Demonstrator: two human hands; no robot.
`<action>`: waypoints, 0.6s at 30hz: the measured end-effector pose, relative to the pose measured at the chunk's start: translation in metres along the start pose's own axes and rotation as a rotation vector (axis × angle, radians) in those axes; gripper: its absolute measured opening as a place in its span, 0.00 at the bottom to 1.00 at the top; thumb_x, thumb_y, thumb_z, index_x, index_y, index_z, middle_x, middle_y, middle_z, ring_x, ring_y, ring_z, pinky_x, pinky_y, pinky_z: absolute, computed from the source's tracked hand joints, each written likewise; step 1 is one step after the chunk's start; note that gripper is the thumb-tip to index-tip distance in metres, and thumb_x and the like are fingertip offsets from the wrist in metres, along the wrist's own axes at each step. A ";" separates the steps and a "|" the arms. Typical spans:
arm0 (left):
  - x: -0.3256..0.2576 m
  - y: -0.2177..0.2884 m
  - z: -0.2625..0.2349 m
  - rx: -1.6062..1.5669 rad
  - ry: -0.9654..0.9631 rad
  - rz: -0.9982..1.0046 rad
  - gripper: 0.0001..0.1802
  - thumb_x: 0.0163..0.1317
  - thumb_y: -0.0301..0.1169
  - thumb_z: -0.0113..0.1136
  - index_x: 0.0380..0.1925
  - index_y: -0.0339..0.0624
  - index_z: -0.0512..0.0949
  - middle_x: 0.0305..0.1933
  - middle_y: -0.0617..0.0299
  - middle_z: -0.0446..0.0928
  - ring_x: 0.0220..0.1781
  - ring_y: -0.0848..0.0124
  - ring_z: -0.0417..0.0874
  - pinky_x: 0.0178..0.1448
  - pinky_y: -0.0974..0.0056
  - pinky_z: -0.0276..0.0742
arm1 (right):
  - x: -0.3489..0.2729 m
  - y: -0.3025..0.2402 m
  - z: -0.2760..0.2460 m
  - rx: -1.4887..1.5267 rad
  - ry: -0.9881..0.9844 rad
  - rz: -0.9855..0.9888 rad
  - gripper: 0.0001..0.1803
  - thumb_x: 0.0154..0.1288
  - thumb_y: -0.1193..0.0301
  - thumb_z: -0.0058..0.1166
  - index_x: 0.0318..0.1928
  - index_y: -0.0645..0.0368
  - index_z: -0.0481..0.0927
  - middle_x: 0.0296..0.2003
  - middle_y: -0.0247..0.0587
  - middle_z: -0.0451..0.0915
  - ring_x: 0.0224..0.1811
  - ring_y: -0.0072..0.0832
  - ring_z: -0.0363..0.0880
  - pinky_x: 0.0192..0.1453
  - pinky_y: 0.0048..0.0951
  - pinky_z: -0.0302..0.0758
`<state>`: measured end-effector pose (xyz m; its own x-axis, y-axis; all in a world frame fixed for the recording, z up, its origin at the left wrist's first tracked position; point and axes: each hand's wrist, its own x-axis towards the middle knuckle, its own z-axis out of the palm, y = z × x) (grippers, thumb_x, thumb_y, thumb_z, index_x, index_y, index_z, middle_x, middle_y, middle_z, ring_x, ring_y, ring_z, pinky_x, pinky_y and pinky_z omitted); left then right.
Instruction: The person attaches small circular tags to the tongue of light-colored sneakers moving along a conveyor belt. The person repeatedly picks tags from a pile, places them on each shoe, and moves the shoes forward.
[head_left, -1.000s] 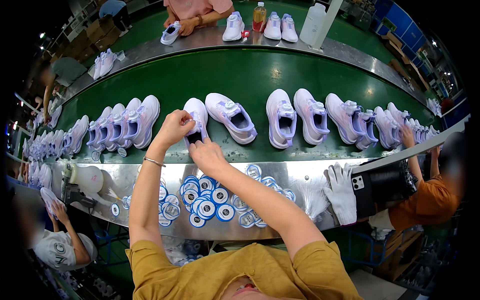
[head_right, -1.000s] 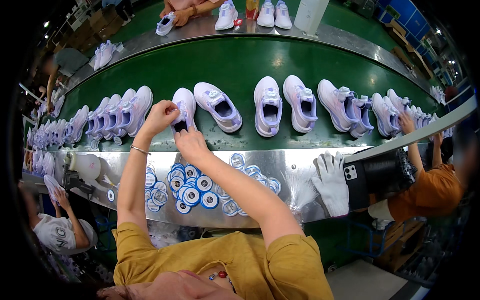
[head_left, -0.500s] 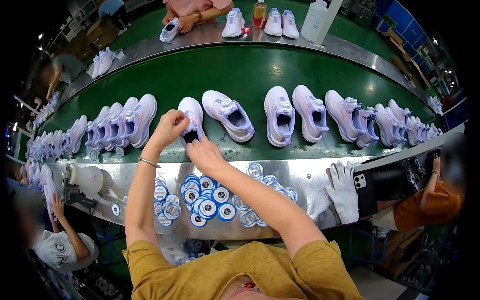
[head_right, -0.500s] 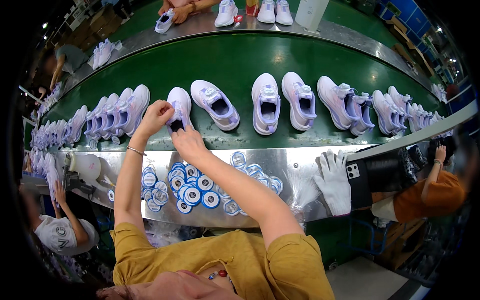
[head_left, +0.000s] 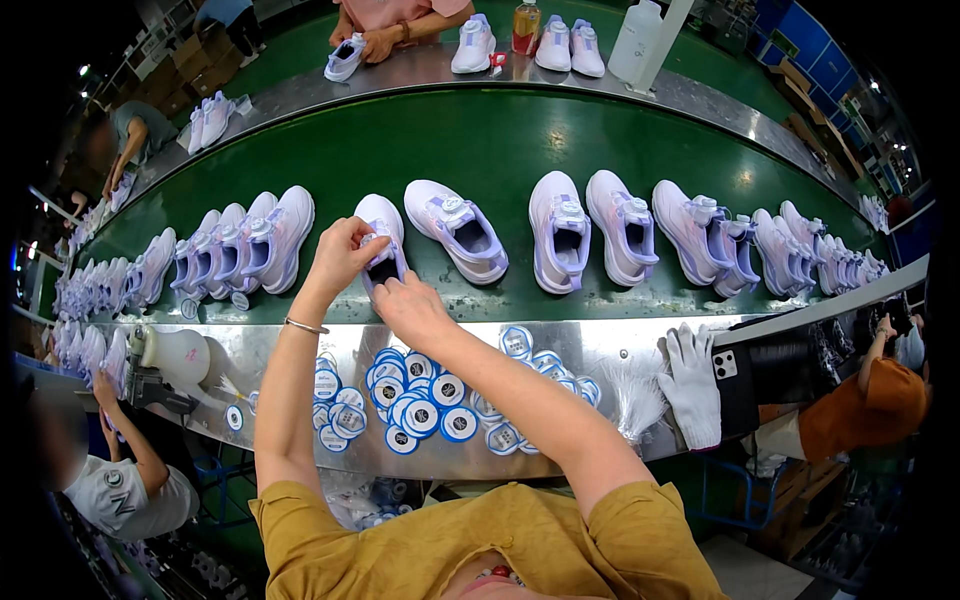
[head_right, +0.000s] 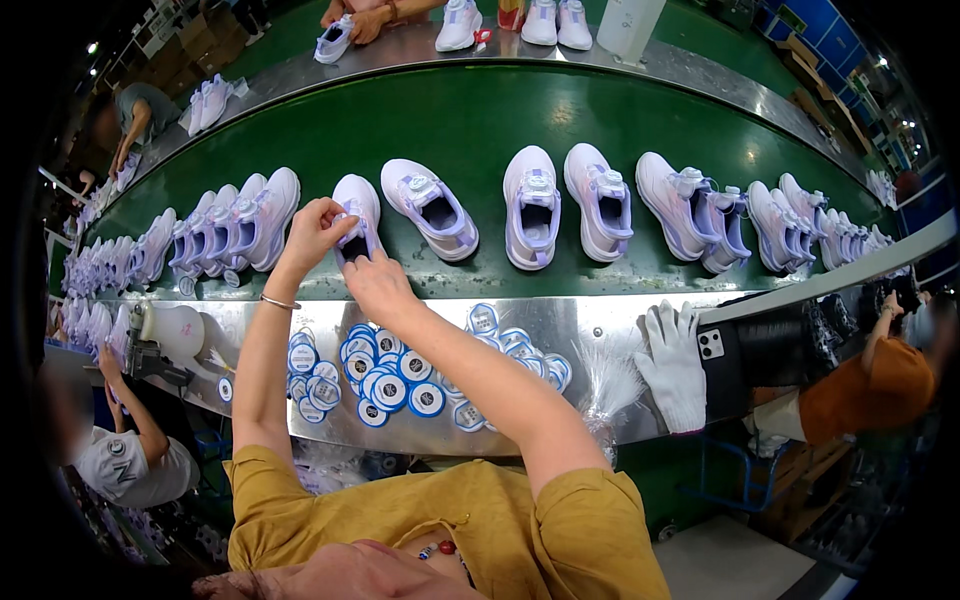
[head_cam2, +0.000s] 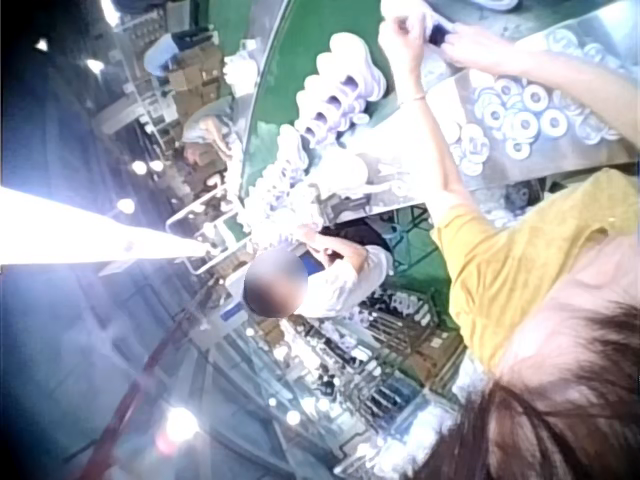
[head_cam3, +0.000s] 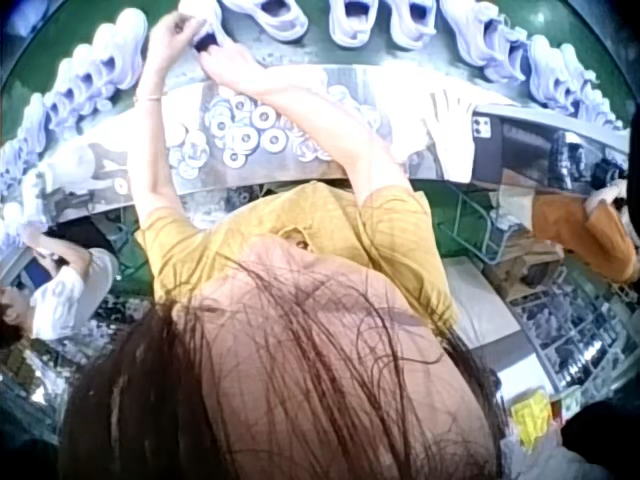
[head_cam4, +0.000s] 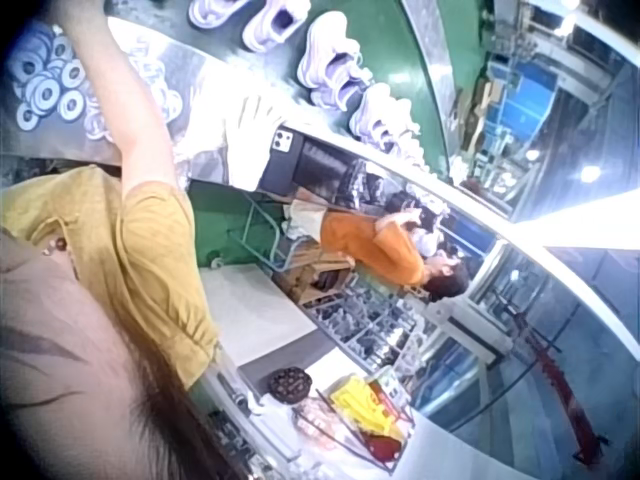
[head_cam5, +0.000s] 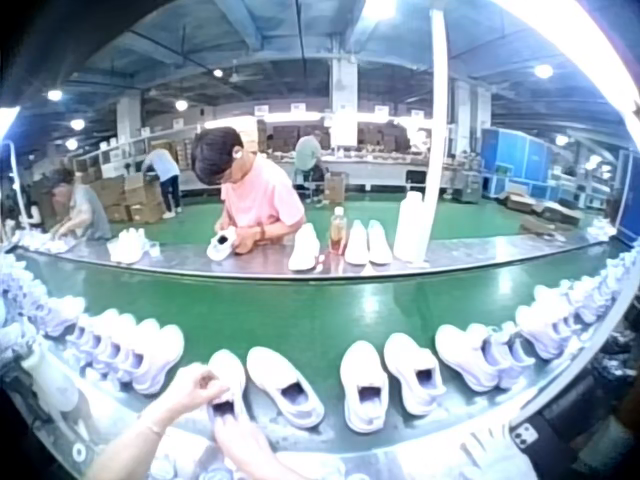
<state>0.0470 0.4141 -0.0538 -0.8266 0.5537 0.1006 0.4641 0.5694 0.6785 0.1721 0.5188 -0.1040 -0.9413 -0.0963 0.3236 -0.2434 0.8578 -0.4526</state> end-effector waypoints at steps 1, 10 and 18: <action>0.000 -0.001 0.000 0.038 0.014 0.016 0.16 0.52 0.36 0.69 0.29 0.33 0.78 0.26 0.56 0.73 0.26 0.68 0.74 0.31 0.64 0.73 | 0.000 0.001 0.000 0.001 -0.003 0.003 0.05 0.55 0.71 0.53 0.30 0.59 0.76 0.30 0.41 0.78 0.36 0.40 0.77 0.35 0.38 0.79; -0.001 -0.014 0.000 0.029 0.049 0.004 0.15 0.53 0.35 0.67 0.27 0.33 0.76 0.27 0.52 0.74 0.26 0.62 0.76 0.31 0.61 0.72 | 0.000 -0.004 0.000 0.012 -0.014 -0.016 0.06 0.56 0.70 0.54 0.31 0.59 0.76 0.31 0.41 0.78 0.36 0.39 0.77 0.34 0.36 0.79; -0.002 -0.005 -0.007 -0.155 -0.058 -0.188 0.15 0.61 0.36 0.62 0.26 0.35 0.74 0.20 0.68 0.70 0.20 0.78 0.69 0.23 0.72 0.66 | 0.002 -0.006 0.002 0.049 -0.055 0.019 0.07 0.56 0.69 0.55 0.33 0.59 0.77 0.33 0.42 0.78 0.38 0.40 0.77 0.37 0.40 0.79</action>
<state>0.0446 0.4057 -0.0518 -0.8723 0.4829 -0.0767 0.2457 0.5685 0.7851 0.1707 0.5126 -0.1027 -0.9571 -0.1088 0.2686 -0.2349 0.8341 -0.4990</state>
